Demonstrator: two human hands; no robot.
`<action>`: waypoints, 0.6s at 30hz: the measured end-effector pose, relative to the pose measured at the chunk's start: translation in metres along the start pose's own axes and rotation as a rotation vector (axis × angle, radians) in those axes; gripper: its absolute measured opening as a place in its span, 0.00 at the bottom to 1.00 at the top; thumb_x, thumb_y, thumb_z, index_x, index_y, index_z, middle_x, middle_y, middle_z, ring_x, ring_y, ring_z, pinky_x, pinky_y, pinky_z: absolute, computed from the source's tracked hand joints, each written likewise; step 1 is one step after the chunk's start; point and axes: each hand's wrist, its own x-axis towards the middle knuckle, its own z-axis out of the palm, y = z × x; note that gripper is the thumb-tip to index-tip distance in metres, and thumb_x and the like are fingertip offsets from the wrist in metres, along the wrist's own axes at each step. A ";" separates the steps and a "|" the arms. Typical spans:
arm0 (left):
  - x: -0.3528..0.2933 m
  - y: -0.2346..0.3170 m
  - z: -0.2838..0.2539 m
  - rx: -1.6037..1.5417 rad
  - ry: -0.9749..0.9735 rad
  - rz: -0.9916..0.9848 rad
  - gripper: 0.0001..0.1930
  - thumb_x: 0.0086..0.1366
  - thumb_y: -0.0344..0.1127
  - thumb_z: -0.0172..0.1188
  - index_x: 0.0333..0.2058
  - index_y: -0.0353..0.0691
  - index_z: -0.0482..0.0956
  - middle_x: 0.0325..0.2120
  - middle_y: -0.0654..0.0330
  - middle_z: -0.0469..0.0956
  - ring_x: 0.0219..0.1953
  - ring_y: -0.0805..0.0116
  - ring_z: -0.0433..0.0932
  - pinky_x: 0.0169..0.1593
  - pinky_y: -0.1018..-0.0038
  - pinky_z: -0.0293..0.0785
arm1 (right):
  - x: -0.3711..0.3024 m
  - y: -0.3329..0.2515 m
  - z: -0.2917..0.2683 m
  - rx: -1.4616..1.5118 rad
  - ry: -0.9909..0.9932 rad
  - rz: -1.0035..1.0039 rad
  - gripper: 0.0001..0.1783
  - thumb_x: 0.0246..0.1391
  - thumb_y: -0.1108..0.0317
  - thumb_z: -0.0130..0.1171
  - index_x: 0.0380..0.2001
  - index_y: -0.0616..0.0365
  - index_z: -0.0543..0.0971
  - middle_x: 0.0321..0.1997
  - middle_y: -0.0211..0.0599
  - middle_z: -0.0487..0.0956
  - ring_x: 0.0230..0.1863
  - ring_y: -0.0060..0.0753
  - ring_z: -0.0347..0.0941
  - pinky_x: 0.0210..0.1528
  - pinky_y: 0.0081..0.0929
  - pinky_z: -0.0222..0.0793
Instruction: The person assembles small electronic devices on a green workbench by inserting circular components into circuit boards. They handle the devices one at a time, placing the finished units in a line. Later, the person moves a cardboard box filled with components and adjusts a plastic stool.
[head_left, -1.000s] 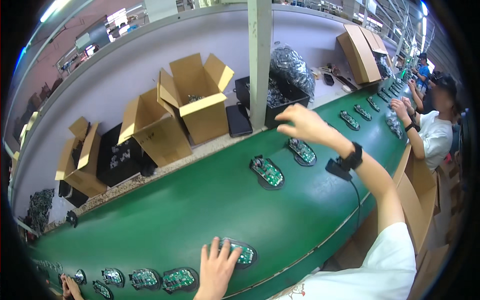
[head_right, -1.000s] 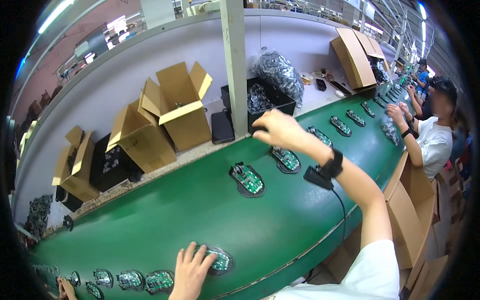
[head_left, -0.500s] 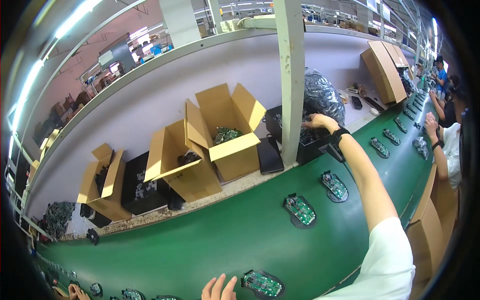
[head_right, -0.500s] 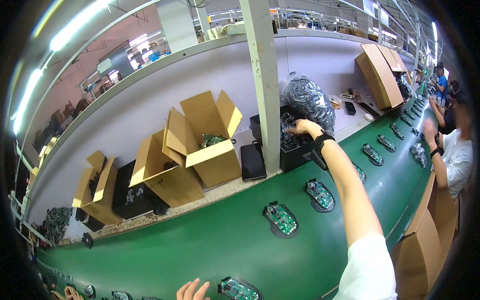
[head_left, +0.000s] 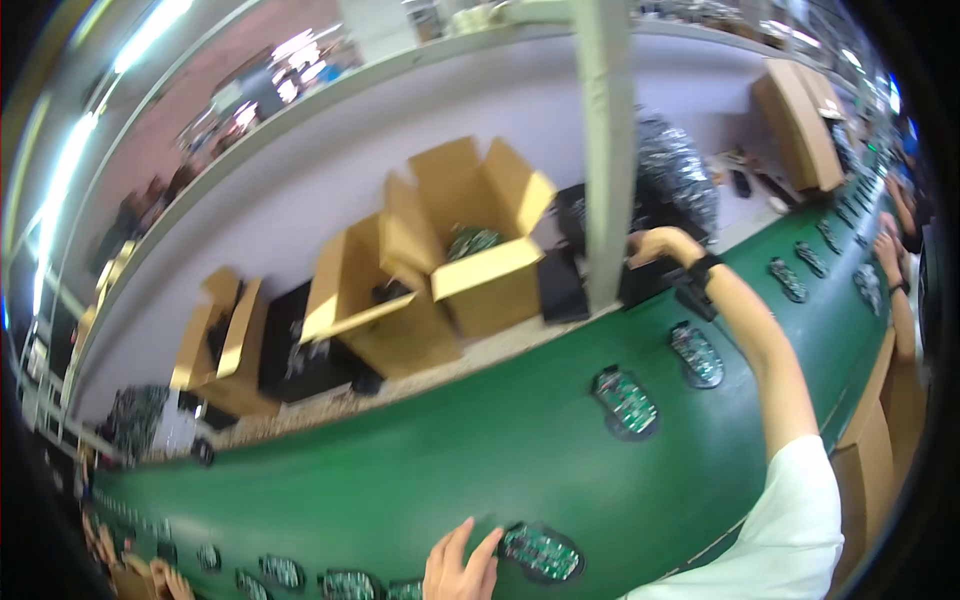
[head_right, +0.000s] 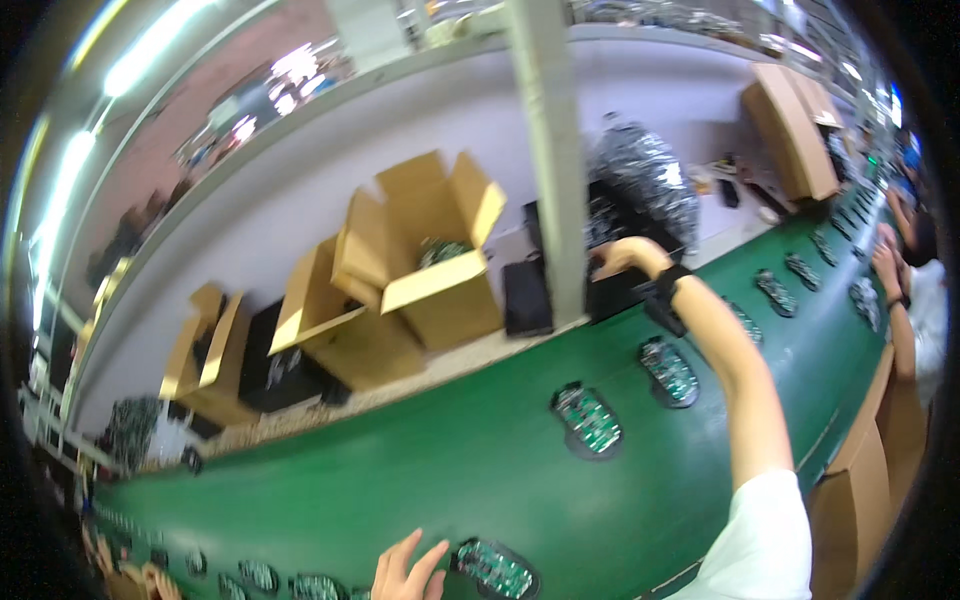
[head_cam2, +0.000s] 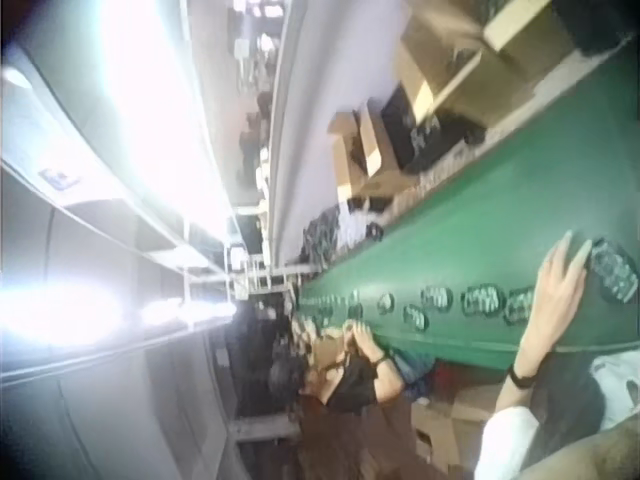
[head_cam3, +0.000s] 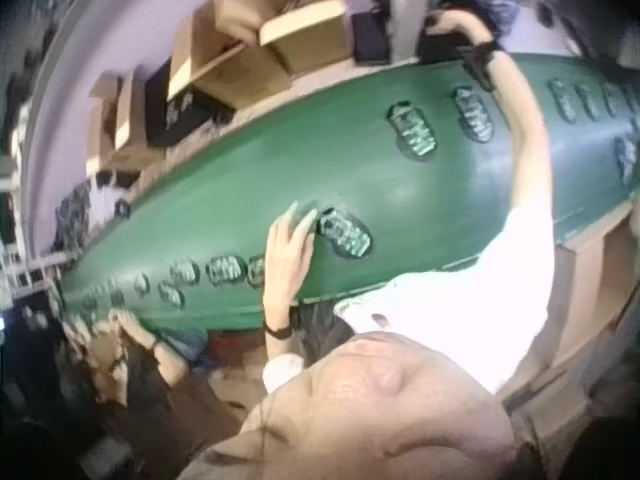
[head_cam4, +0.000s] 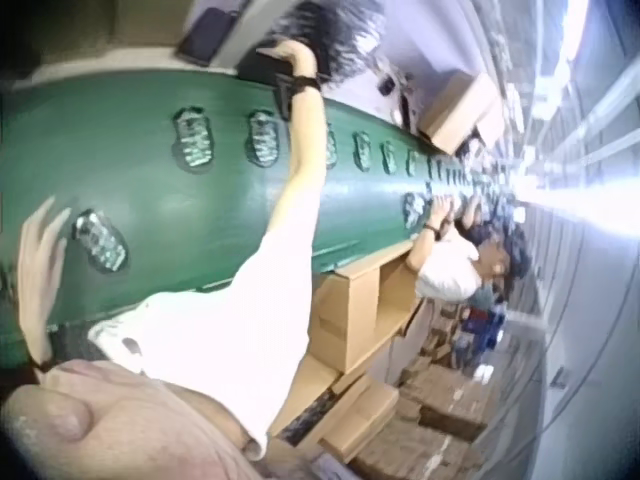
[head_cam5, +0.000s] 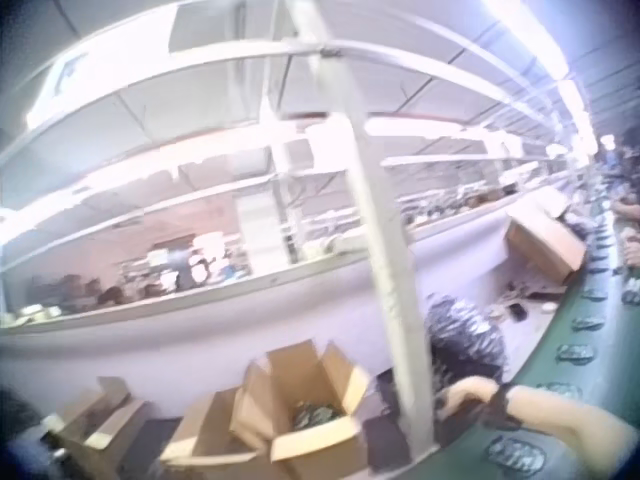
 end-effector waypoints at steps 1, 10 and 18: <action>-0.001 -0.008 0.003 -0.001 0.031 0.021 0.26 0.59 0.26 0.60 0.57 0.47 0.75 0.56 0.47 0.72 0.57 0.46 0.71 0.60 0.55 0.69 | 0.000 0.005 0.003 -0.048 0.057 -0.034 0.43 0.51 0.45 0.63 0.65 0.58 0.67 0.62 0.53 0.74 0.62 0.49 0.71 0.62 0.39 0.66; -0.026 -0.035 0.026 0.081 0.072 0.059 0.24 0.58 0.29 0.55 0.56 0.40 0.72 0.58 0.45 0.68 0.58 0.49 0.70 0.59 0.59 0.68 | -0.008 0.150 -0.040 -0.384 0.636 -0.012 0.33 0.55 0.51 0.60 0.59 0.59 0.73 0.54 0.50 0.78 0.56 0.46 0.74 0.57 0.36 0.69; -0.046 -0.022 0.050 0.102 -0.011 -0.034 0.24 0.56 0.28 0.58 0.54 0.38 0.73 0.57 0.44 0.68 0.56 0.51 0.70 0.54 0.62 0.69 | 0.054 0.157 -0.046 -0.400 0.769 -0.028 0.25 0.58 0.55 0.57 0.53 0.60 0.78 0.48 0.47 0.81 0.51 0.42 0.77 0.52 0.33 0.71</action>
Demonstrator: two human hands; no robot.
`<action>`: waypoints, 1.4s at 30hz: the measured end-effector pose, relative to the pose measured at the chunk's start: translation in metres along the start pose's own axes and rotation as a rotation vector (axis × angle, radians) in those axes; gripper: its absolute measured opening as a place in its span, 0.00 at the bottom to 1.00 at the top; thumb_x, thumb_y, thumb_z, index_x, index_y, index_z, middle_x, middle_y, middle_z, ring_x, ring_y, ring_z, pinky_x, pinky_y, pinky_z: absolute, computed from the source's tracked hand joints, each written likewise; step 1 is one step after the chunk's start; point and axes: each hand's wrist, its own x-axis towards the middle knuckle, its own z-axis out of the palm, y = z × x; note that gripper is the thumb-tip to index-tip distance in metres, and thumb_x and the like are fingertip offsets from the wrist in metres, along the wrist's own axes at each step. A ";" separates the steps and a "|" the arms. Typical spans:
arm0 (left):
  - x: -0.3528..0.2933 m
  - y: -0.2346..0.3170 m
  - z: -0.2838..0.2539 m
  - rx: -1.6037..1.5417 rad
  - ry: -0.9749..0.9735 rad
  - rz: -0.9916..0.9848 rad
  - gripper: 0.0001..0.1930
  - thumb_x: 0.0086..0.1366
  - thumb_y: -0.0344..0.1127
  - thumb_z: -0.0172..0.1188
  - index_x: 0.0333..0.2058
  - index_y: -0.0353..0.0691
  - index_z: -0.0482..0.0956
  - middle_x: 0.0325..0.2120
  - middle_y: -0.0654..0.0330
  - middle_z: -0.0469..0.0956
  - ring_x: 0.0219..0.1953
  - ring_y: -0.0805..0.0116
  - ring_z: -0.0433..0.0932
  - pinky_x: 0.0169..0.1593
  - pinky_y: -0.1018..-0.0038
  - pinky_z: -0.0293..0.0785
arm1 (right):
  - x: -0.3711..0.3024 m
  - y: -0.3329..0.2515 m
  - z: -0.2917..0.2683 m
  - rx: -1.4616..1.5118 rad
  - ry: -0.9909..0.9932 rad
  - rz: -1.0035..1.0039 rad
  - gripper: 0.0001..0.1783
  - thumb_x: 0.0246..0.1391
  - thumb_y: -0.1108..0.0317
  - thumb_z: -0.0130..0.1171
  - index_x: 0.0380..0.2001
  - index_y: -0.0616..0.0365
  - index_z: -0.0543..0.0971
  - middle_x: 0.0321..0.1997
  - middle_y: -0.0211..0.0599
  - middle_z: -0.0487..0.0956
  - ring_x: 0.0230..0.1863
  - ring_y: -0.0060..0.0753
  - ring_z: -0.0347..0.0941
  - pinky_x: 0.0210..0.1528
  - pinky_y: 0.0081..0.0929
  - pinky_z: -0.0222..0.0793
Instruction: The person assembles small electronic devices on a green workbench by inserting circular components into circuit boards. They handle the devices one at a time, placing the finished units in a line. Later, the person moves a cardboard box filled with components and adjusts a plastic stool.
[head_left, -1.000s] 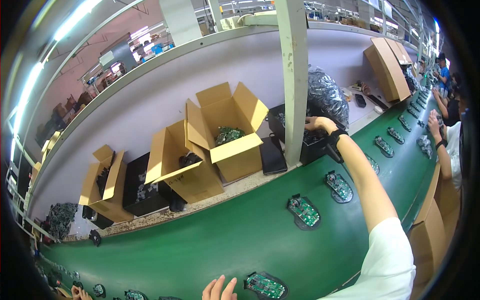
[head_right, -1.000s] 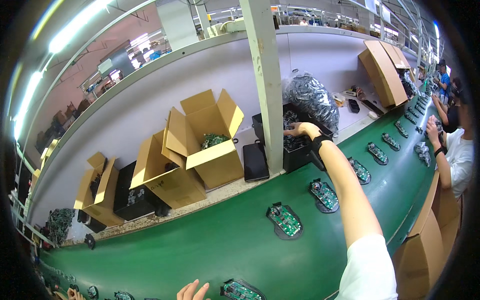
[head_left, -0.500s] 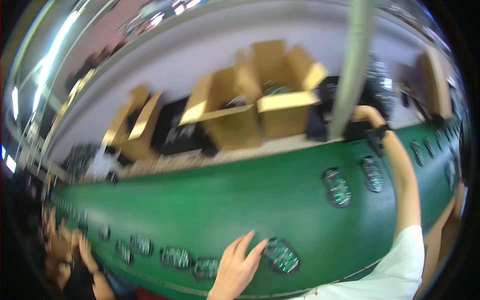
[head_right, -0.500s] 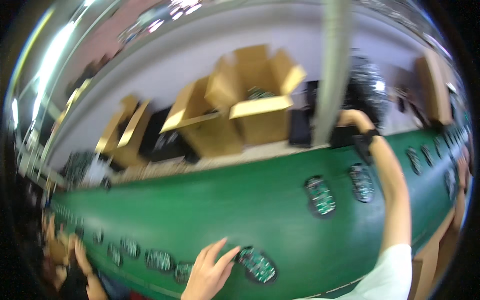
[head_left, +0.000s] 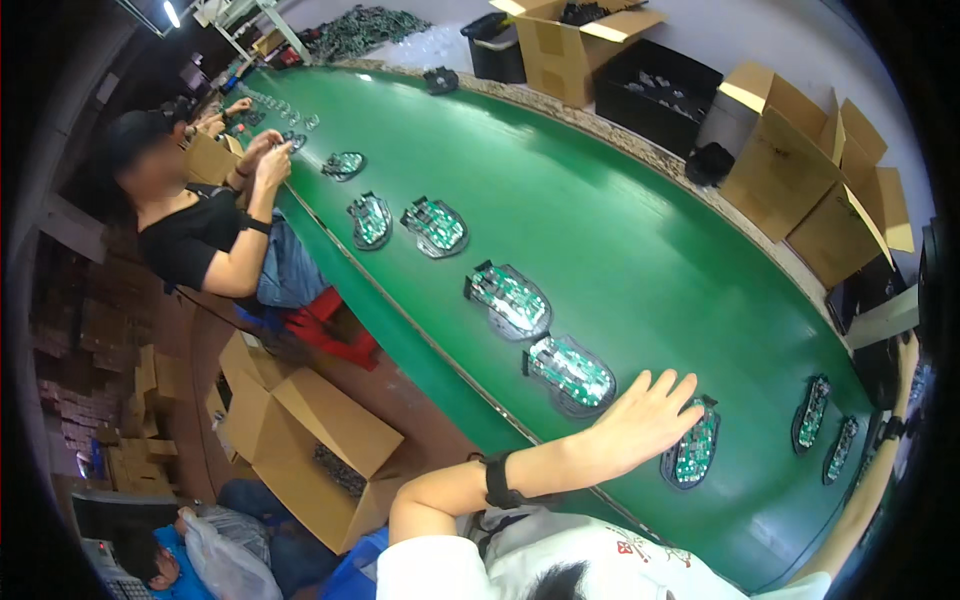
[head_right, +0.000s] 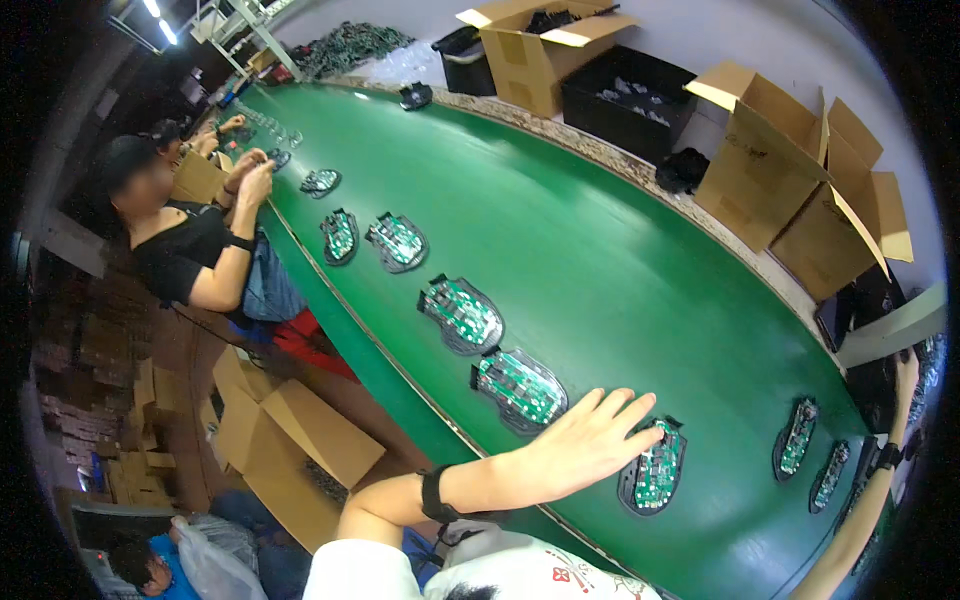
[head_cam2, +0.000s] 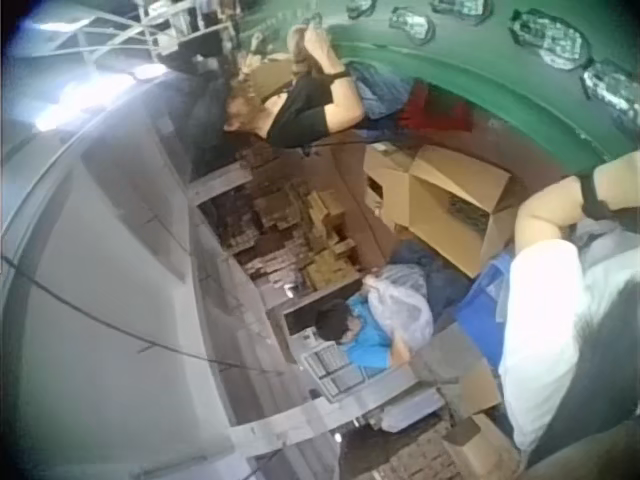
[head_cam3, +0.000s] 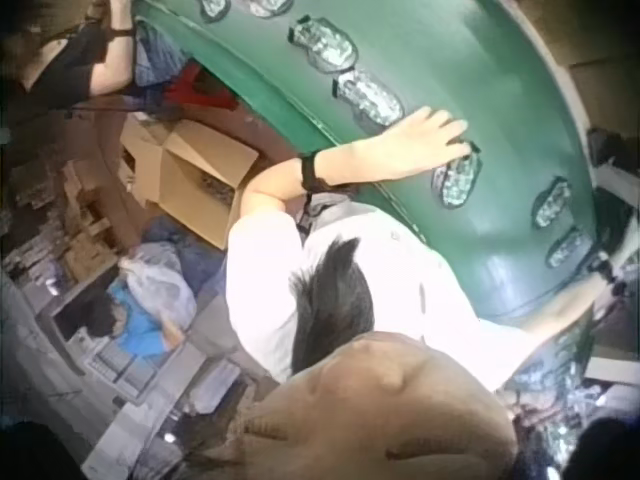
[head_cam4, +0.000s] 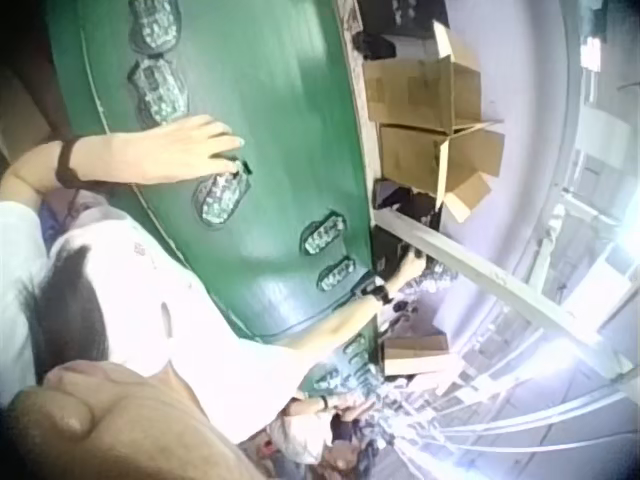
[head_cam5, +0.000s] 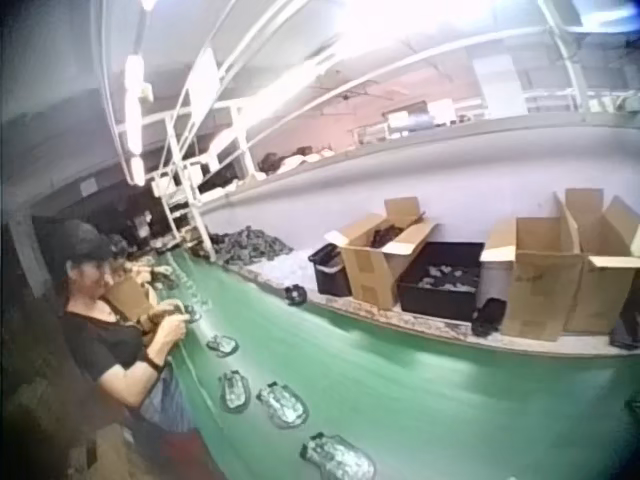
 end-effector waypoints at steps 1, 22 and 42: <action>-0.002 0.002 0.003 0.015 0.033 0.003 0.24 0.56 0.28 0.58 0.54 0.38 0.73 0.57 0.45 0.68 0.56 0.51 0.70 0.54 0.62 0.69 | 0.006 -0.001 0.003 0.012 0.009 -0.011 0.24 0.59 0.56 0.57 0.52 0.60 0.79 0.47 0.46 0.82 0.51 0.42 0.77 0.52 0.33 0.71; 0.017 0.013 -0.007 0.065 -0.114 0.156 0.38 0.56 0.42 0.71 0.65 0.58 0.67 0.67 0.37 0.55 0.66 0.32 0.59 0.62 0.37 0.62 | -0.311 -0.415 -0.164 0.779 -0.424 -0.078 0.13 0.57 0.64 0.66 0.45 0.53 0.84 0.35 0.29 0.83 0.32 0.25 0.79 0.25 0.22 0.70; 0.015 0.003 -0.008 0.032 -0.317 0.411 0.34 0.50 0.34 0.70 0.59 0.60 0.74 0.66 0.44 0.59 0.64 0.40 0.64 0.60 0.45 0.67 | -0.352 -0.443 -0.135 0.464 -0.263 -0.439 0.27 0.47 0.67 0.69 0.53 0.51 0.77 0.50 0.28 0.78 0.46 0.34 0.74 0.36 0.29 0.78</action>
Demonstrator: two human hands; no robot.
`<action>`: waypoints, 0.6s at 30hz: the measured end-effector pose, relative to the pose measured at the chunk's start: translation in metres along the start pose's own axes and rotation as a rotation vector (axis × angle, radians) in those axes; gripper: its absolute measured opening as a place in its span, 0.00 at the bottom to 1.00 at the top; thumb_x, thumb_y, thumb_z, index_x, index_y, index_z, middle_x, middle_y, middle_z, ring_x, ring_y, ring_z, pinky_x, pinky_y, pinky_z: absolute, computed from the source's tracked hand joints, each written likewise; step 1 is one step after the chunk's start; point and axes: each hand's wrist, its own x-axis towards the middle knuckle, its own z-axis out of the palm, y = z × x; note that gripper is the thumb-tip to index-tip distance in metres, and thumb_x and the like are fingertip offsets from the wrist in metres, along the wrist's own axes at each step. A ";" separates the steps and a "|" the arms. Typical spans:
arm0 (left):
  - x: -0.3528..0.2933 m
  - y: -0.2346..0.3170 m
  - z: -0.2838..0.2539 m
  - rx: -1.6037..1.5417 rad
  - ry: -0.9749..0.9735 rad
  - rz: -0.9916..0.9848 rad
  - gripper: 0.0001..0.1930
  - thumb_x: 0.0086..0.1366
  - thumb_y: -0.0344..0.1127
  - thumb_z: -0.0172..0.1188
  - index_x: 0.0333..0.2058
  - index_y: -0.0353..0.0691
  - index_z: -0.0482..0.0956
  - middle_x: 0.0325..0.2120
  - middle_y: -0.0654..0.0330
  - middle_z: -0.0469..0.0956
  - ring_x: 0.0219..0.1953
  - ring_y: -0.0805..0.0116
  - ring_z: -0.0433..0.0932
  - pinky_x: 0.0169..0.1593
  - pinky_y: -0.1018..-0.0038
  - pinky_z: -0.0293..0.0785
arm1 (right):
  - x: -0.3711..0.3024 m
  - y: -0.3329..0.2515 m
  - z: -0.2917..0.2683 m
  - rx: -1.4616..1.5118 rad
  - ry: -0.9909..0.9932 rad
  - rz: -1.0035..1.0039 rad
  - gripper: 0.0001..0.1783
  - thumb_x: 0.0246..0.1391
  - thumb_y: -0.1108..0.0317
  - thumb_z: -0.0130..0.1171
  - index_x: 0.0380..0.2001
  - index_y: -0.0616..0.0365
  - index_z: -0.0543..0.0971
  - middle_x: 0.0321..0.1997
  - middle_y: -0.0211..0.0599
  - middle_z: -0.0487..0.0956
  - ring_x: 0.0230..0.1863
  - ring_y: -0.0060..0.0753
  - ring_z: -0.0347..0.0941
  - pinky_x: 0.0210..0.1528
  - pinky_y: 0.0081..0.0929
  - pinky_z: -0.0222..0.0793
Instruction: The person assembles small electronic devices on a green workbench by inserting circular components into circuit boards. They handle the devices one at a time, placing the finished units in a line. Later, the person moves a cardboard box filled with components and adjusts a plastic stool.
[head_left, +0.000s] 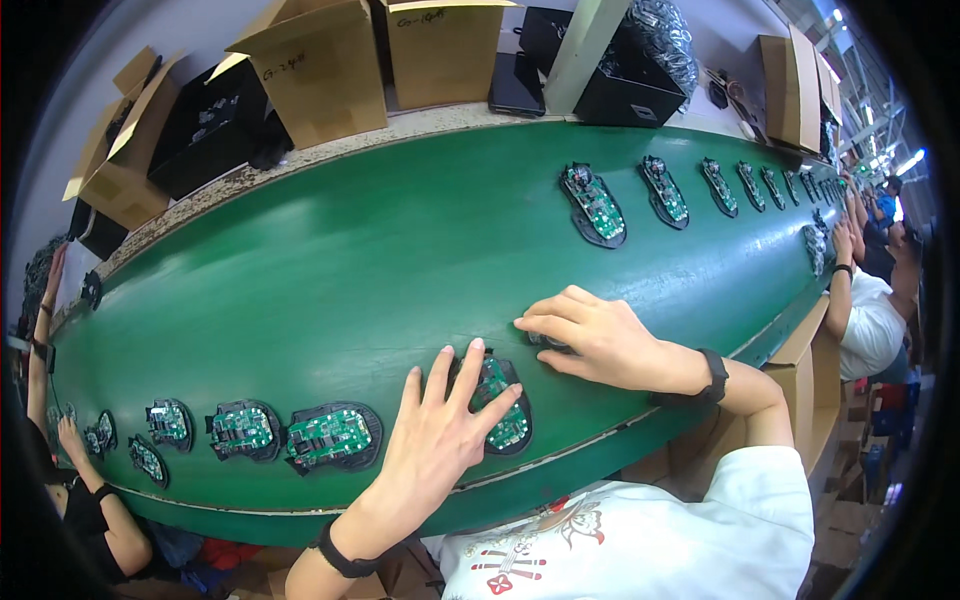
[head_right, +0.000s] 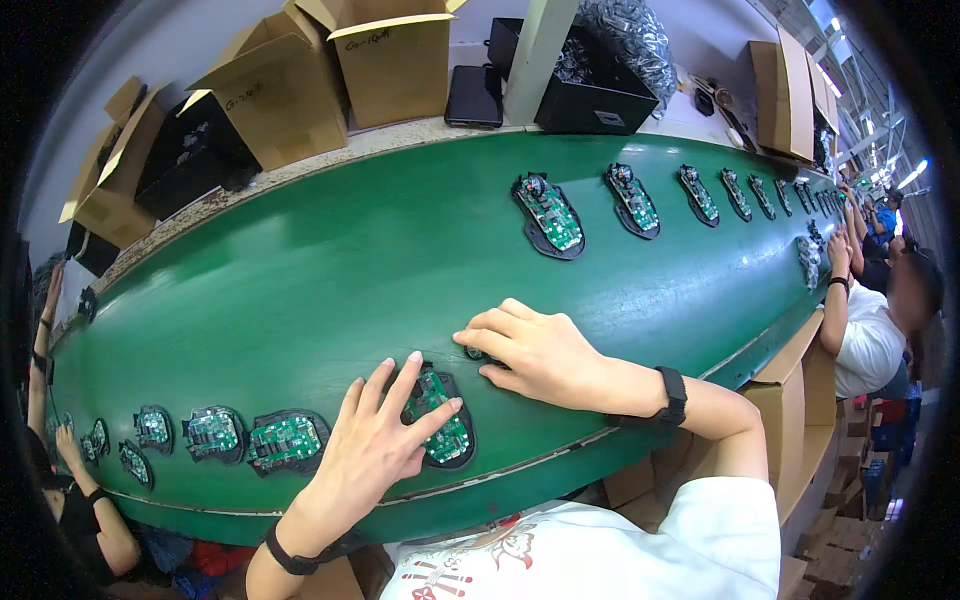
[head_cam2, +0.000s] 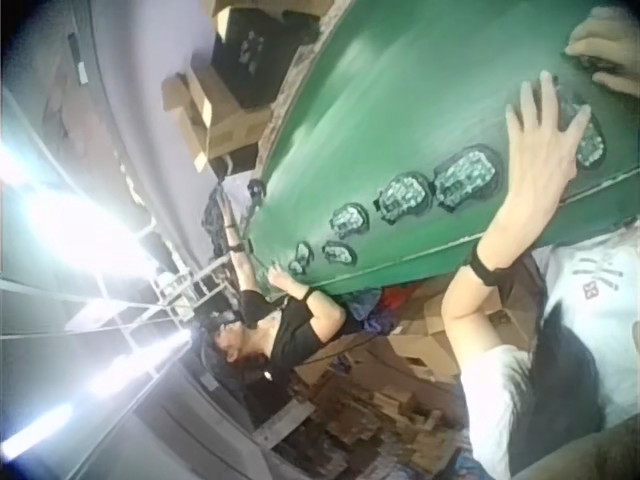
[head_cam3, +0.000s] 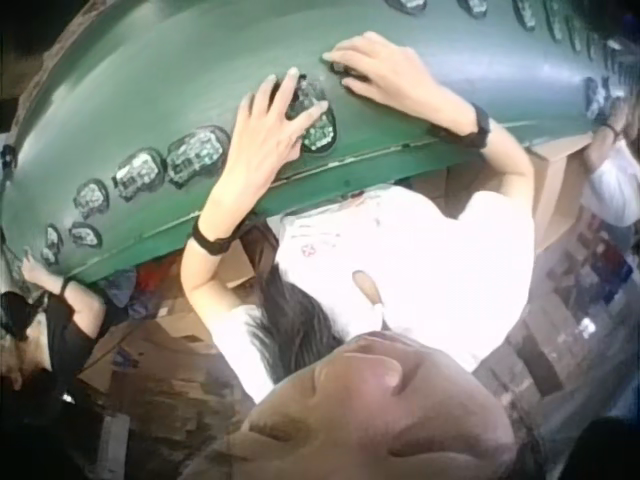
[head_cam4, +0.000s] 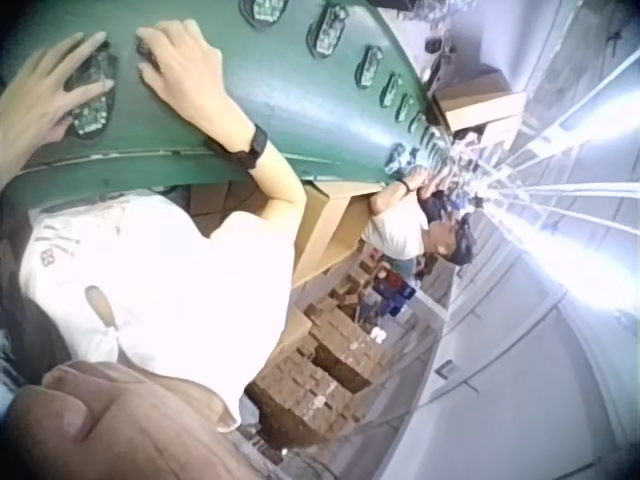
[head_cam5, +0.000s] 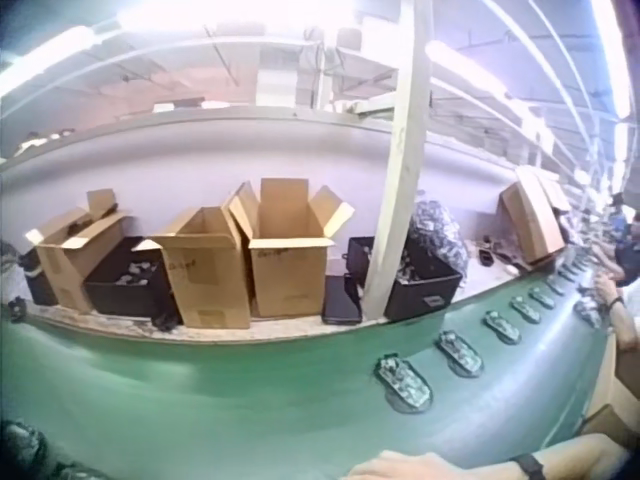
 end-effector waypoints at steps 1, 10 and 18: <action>0.002 0.000 0.000 0.016 0.006 0.019 0.34 0.51 0.34 0.69 0.60 0.59 0.74 0.66 0.45 0.59 0.64 0.40 0.64 0.60 0.44 0.67 | 0.002 -0.001 0.001 -0.033 0.019 -0.009 0.26 0.47 0.67 0.68 0.52 0.51 0.78 0.49 0.28 0.79 0.46 0.33 0.74 0.35 0.28 0.78; -0.008 0.006 0.003 -0.015 0.098 -0.092 0.35 0.48 0.34 0.73 0.58 0.60 0.75 0.64 0.40 0.61 0.60 0.43 0.68 0.60 0.49 0.68 | 0.016 -0.011 -0.004 0.028 0.132 -0.072 0.20 0.46 0.66 0.69 0.45 0.54 0.81 0.40 0.27 0.80 0.42 0.31 0.73 0.29 0.29 0.75; -0.004 0.008 0.010 0.030 0.144 -0.091 0.32 0.47 0.40 0.73 0.55 0.56 0.78 0.60 0.40 0.67 0.49 0.53 0.73 0.59 0.50 0.71 | 0.028 -0.027 0.006 0.037 0.078 -0.102 0.20 0.45 0.66 0.69 0.44 0.56 0.80 0.36 0.31 0.74 0.38 0.33 0.70 0.23 0.26 0.72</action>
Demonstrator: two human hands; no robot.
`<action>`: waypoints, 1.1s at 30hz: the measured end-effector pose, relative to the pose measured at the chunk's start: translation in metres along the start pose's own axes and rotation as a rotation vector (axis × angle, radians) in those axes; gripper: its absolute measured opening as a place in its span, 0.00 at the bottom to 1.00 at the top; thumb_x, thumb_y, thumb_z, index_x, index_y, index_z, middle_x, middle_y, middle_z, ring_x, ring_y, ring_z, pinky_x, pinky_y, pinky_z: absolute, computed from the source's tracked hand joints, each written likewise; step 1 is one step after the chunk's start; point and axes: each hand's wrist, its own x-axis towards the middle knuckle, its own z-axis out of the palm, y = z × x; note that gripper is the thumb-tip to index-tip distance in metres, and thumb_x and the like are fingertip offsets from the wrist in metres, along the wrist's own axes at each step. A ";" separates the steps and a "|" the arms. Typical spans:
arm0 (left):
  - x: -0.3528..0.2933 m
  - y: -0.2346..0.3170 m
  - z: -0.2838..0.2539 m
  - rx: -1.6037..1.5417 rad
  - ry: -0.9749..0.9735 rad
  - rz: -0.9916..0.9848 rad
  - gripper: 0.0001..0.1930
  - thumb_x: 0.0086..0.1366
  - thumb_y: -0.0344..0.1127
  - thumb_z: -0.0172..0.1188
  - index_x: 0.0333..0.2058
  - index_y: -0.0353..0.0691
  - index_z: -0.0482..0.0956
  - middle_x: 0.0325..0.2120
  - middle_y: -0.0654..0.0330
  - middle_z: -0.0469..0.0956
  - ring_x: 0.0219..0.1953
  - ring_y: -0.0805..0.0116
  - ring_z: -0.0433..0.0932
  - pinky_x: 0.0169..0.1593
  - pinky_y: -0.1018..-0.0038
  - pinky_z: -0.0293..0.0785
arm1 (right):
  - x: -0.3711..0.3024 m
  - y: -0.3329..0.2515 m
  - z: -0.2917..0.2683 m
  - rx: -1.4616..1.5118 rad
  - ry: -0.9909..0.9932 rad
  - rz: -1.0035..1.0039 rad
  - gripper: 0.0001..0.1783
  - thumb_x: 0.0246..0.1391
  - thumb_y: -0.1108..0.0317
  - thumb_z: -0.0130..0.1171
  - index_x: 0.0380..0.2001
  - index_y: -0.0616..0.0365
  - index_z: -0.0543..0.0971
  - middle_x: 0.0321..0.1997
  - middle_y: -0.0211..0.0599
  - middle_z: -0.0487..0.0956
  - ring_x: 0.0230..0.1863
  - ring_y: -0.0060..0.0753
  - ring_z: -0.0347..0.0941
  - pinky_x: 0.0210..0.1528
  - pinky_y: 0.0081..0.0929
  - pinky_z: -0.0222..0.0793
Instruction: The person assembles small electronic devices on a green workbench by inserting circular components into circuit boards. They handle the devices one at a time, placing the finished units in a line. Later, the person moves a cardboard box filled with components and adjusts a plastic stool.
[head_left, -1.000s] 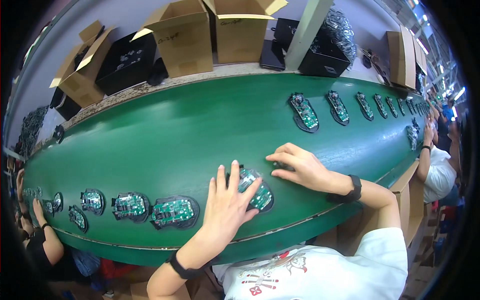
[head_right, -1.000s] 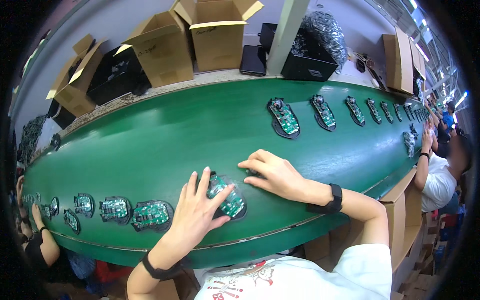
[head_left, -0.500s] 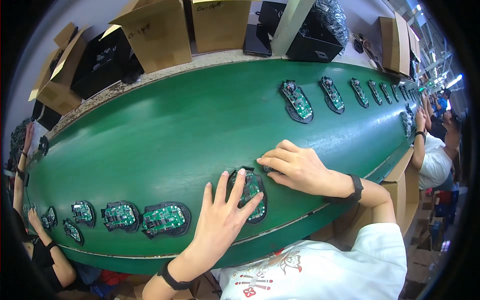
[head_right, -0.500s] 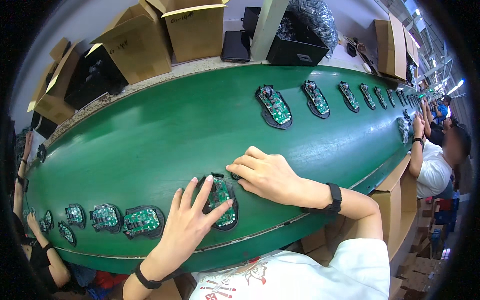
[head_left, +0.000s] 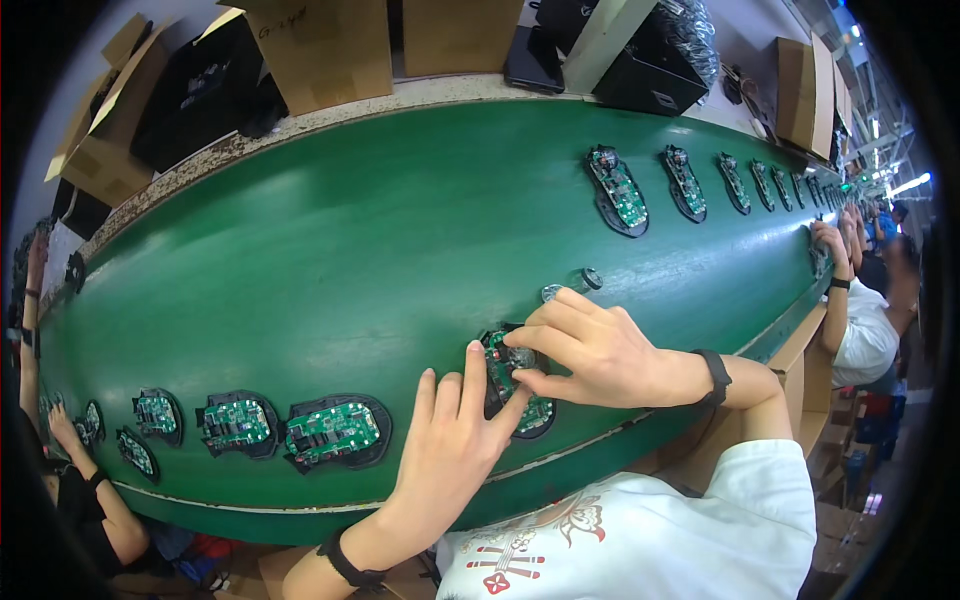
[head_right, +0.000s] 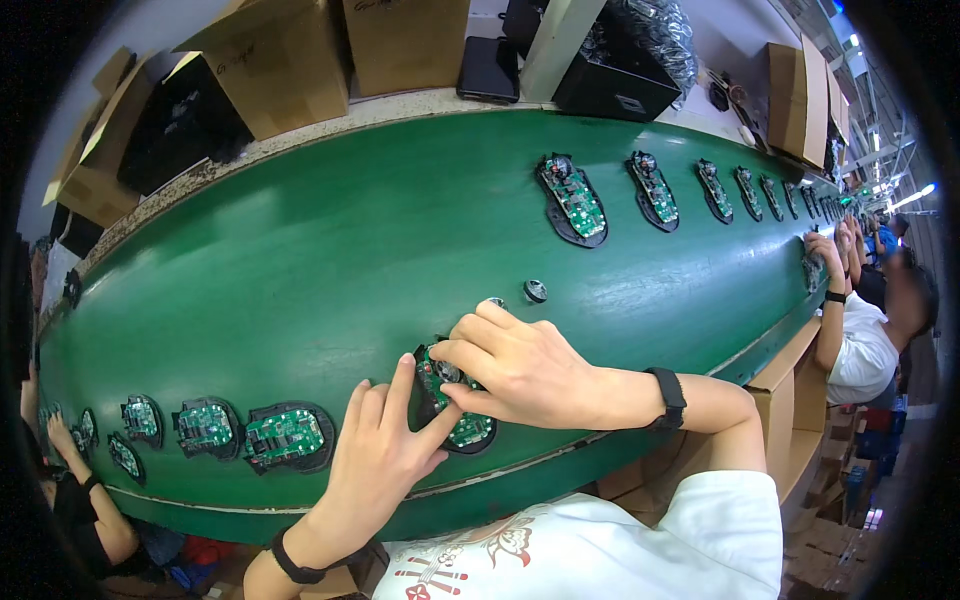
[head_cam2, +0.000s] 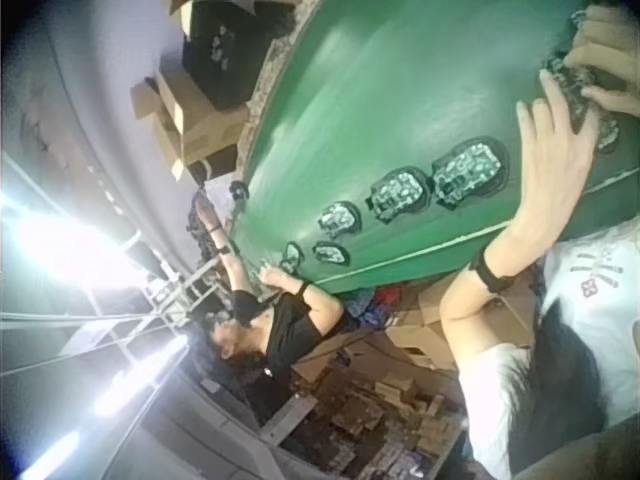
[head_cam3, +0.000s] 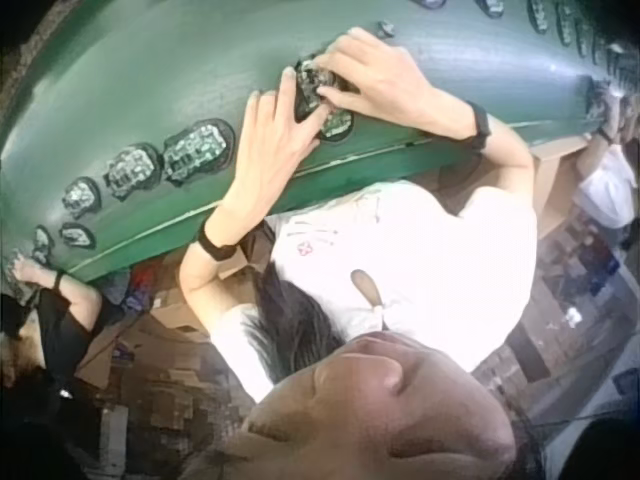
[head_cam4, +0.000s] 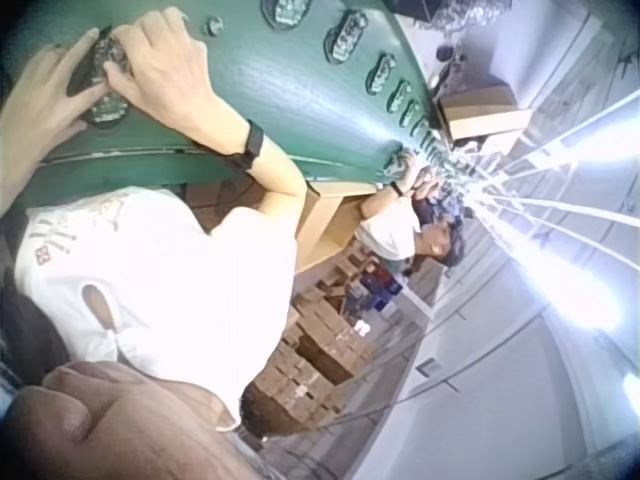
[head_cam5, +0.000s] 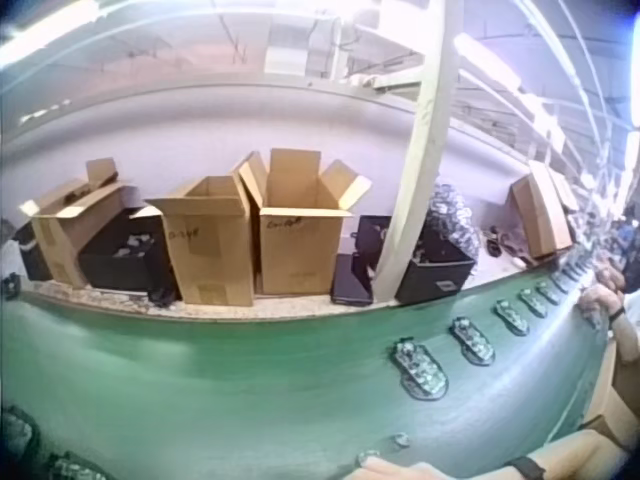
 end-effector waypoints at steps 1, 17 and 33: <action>0.000 0.003 0.001 0.023 -0.001 -0.015 0.36 0.42 0.42 0.77 0.54 0.58 0.78 0.59 0.40 0.67 0.49 0.53 0.72 0.59 0.51 0.70 | 0.000 0.001 0.001 -0.011 0.000 -0.015 0.20 0.45 0.66 0.69 0.44 0.56 0.80 0.35 0.31 0.74 0.38 0.33 0.70 0.23 0.25 0.72; 0.004 0.003 -0.001 0.022 -0.038 -0.008 0.33 0.47 0.41 0.75 0.56 0.61 0.78 0.63 0.43 0.65 0.63 0.44 0.65 0.62 0.45 0.65 | -0.004 0.001 -0.001 -0.125 -0.051 -0.096 0.24 0.43 0.69 0.65 0.47 0.62 0.80 0.38 0.30 0.75 0.39 0.30 0.70 0.24 0.23 0.72; 0.012 -0.001 -0.005 -0.040 -0.060 0.038 0.26 0.56 0.35 0.63 0.56 0.54 0.78 0.60 0.38 0.66 0.59 0.45 0.69 0.61 0.47 0.68 | 0.016 0.009 -0.019 0.065 -0.328 -0.026 0.22 0.43 0.71 0.63 0.44 0.69 0.78 0.34 0.34 0.74 0.42 0.34 0.70 0.24 0.27 0.71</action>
